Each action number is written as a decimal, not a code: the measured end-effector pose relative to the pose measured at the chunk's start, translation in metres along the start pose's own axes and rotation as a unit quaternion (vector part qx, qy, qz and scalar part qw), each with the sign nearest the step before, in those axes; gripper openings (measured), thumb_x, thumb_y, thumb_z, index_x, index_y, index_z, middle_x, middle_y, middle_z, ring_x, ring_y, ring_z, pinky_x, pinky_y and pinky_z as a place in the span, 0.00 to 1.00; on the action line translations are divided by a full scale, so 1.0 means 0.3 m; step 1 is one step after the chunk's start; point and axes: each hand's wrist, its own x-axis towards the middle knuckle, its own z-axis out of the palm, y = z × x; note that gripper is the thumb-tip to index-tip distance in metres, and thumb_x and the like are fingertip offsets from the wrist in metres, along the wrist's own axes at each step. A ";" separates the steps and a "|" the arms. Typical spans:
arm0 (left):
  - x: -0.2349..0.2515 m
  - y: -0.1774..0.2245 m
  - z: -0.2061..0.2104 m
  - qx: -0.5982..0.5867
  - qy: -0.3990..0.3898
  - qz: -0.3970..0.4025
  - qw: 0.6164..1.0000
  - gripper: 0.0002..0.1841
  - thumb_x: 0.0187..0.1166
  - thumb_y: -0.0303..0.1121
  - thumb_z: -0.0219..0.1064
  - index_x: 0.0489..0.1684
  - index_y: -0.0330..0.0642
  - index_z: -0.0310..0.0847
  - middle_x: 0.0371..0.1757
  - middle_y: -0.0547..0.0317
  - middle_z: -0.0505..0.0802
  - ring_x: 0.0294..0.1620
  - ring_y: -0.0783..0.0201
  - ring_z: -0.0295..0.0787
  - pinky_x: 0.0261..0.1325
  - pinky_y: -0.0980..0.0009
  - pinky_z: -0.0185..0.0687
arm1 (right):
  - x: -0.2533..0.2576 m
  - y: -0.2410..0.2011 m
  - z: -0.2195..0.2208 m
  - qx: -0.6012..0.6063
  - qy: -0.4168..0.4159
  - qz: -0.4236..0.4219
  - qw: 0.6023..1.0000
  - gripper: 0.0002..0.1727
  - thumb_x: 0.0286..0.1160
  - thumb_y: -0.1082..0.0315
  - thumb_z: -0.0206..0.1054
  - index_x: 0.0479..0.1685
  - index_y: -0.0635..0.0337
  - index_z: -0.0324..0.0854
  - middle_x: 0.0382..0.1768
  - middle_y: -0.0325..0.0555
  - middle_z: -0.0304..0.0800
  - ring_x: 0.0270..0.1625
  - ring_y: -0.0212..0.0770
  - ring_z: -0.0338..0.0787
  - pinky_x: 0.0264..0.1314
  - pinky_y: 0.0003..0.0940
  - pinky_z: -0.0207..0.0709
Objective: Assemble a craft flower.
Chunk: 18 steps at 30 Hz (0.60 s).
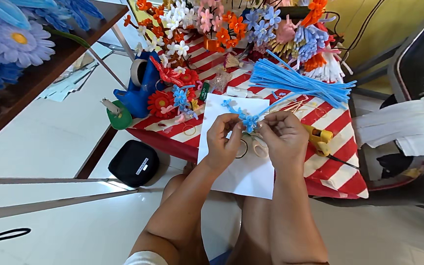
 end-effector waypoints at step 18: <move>0.015 -0.002 -0.022 -0.137 -0.028 -0.141 0.980 0.09 0.82 0.22 0.63 0.52 0.43 0.85 0.44 0.70 0.92 0.43 0.78 0.89 0.52 0.74 0.87 | -0.008 -0.001 0.015 0.034 -0.049 -0.042 0.997 0.15 0.62 0.79 0.70 0.49 0.63 0.80 0.39 0.34 0.89 0.40 0.23 0.89 0.45 0.20 0.87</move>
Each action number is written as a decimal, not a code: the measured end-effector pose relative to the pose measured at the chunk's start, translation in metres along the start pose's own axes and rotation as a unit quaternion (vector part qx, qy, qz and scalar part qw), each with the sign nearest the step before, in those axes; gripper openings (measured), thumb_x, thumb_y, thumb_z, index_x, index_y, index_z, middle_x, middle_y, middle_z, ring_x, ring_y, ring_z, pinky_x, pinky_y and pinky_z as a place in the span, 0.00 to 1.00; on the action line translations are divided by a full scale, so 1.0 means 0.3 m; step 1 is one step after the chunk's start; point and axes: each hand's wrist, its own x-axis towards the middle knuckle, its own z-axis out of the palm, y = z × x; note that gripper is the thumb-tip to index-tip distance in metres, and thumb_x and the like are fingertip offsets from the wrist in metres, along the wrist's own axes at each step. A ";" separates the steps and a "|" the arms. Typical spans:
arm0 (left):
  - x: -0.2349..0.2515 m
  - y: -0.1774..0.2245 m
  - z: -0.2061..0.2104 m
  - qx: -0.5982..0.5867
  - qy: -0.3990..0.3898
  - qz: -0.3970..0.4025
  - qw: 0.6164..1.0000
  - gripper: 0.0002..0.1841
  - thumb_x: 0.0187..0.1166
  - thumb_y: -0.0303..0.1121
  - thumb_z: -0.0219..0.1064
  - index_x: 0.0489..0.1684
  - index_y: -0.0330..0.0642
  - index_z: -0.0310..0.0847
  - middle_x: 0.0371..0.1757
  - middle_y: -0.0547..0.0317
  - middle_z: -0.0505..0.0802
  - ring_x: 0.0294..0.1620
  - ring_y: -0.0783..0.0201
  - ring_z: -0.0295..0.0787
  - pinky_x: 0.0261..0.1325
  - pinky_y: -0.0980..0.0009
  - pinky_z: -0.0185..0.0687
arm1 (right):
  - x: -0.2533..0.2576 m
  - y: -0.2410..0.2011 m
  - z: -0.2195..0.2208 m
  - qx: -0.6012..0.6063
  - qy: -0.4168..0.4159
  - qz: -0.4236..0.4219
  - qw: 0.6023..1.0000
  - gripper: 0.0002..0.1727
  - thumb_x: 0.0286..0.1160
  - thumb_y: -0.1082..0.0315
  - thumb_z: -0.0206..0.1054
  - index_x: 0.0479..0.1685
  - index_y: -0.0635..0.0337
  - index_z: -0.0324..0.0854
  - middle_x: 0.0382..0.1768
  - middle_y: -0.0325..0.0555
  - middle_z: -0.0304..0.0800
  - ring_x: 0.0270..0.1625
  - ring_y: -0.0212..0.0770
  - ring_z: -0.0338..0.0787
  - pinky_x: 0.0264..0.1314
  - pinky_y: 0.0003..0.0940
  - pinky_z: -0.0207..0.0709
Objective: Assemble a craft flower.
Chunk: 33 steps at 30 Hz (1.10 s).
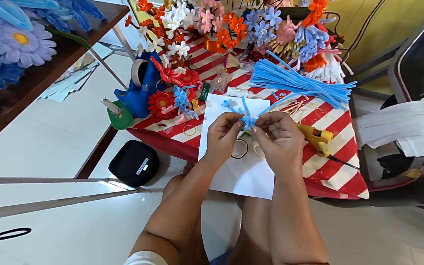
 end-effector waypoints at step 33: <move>-0.006 -0.036 -0.005 0.137 -0.004 0.202 0.970 0.06 0.82 0.22 0.63 0.50 0.35 0.84 0.50 0.55 0.92 0.51 0.71 0.91 0.56 0.70 0.90 | 0.004 0.019 -0.038 -0.014 -0.099 -0.062 0.993 0.06 0.71 0.75 0.68 0.45 0.61 0.84 0.49 0.41 0.85 0.49 0.27 0.87 0.51 0.23 0.86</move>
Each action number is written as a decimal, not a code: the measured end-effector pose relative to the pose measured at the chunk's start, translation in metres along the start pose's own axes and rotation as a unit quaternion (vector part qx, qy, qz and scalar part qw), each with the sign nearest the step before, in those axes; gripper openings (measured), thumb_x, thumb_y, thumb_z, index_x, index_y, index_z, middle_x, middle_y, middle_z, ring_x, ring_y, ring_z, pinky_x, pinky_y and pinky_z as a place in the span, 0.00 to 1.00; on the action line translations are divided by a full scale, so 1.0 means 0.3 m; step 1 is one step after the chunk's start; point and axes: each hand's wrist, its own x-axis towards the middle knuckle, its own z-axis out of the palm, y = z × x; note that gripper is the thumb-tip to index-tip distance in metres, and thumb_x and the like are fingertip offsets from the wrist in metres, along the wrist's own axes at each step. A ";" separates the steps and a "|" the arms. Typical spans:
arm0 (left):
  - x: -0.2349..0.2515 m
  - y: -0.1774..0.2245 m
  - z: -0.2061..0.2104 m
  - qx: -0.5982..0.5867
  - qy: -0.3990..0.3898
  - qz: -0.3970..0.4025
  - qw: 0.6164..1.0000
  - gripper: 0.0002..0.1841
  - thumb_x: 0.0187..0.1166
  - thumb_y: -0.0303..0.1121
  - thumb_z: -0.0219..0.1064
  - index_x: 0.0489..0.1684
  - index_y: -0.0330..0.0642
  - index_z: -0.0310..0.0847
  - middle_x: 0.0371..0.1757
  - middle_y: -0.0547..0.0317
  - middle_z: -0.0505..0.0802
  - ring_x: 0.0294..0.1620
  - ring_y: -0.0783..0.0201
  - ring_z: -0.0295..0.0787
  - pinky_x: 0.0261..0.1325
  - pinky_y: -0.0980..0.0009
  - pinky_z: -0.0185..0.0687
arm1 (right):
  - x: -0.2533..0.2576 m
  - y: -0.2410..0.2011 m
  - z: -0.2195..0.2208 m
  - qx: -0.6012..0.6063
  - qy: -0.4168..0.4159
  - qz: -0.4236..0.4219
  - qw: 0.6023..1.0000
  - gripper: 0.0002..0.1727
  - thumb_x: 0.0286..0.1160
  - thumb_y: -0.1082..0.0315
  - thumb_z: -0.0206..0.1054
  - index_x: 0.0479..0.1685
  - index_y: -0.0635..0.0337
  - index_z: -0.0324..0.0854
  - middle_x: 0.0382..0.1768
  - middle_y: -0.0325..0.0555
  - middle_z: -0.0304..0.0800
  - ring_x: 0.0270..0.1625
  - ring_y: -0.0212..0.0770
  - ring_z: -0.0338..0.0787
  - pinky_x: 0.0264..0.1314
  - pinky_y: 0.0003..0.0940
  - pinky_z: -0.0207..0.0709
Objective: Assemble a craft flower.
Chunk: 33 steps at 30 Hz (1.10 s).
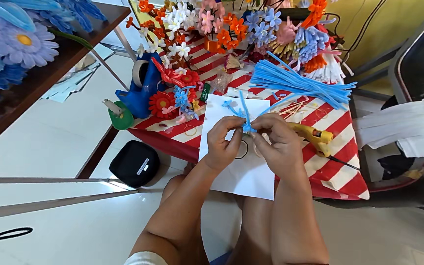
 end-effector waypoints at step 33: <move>0.020 0.028 -0.010 -0.195 -0.047 -0.230 0.952 0.09 0.81 0.21 0.64 0.49 0.44 0.85 0.41 0.70 0.92 0.42 0.77 0.90 0.52 0.73 0.89 | 0.007 -0.002 0.000 -0.037 0.041 0.029 0.998 0.08 0.78 0.73 0.64 0.48 0.66 0.86 0.41 0.38 0.87 0.41 0.22 0.86 0.46 0.17 0.83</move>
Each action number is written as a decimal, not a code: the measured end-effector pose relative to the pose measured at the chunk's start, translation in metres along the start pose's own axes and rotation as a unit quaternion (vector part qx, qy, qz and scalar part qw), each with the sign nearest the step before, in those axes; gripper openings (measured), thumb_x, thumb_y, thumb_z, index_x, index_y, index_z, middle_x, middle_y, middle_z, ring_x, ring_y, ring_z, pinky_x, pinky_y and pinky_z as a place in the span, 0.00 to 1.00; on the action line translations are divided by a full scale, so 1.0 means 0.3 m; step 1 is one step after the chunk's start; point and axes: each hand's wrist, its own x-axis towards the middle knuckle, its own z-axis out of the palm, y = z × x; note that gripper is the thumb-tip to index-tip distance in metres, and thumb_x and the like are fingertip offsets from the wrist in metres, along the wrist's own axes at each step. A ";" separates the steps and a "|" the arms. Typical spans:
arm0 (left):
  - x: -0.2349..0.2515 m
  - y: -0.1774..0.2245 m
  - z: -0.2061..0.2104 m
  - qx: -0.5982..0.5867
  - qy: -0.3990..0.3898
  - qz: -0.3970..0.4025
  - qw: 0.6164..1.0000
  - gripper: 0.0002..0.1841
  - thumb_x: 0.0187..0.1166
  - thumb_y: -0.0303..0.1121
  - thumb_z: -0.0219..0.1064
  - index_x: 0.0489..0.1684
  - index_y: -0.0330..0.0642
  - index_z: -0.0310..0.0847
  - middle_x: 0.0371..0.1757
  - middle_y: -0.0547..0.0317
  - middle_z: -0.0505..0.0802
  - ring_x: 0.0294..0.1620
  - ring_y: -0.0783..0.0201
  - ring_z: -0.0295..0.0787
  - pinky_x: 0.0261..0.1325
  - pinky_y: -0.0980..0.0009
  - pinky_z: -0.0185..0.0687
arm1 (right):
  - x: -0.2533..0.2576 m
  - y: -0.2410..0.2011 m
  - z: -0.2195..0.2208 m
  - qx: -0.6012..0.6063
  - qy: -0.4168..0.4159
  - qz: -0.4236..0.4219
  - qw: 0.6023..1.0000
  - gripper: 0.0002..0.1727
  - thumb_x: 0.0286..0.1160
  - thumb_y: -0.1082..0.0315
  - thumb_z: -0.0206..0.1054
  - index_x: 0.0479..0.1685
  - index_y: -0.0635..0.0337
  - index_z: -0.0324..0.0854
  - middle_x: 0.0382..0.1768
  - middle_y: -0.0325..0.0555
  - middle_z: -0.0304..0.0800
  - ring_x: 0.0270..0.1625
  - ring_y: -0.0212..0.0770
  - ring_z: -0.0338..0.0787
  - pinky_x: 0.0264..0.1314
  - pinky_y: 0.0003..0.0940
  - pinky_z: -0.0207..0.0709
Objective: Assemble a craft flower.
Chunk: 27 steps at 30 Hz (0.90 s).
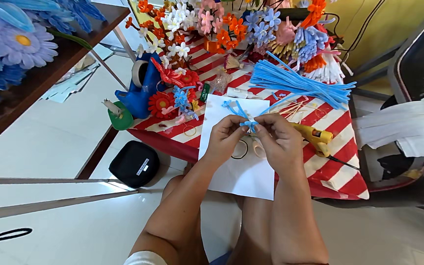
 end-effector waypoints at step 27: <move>-0.002 0.001 0.007 -0.007 0.027 -0.015 0.999 0.08 0.81 0.21 0.63 0.47 0.44 0.85 0.39 0.69 0.92 0.41 0.75 0.90 0.53 0.70 0.89 | -0.003 -0.013 0.015 0.003 0.015 0.033 0.999 0.07 0.76 0.73 0.64 0.41 0.65 0.87 0.38 0.38 0.86 0.38 0.21 0.85 0.42 0.15 0.82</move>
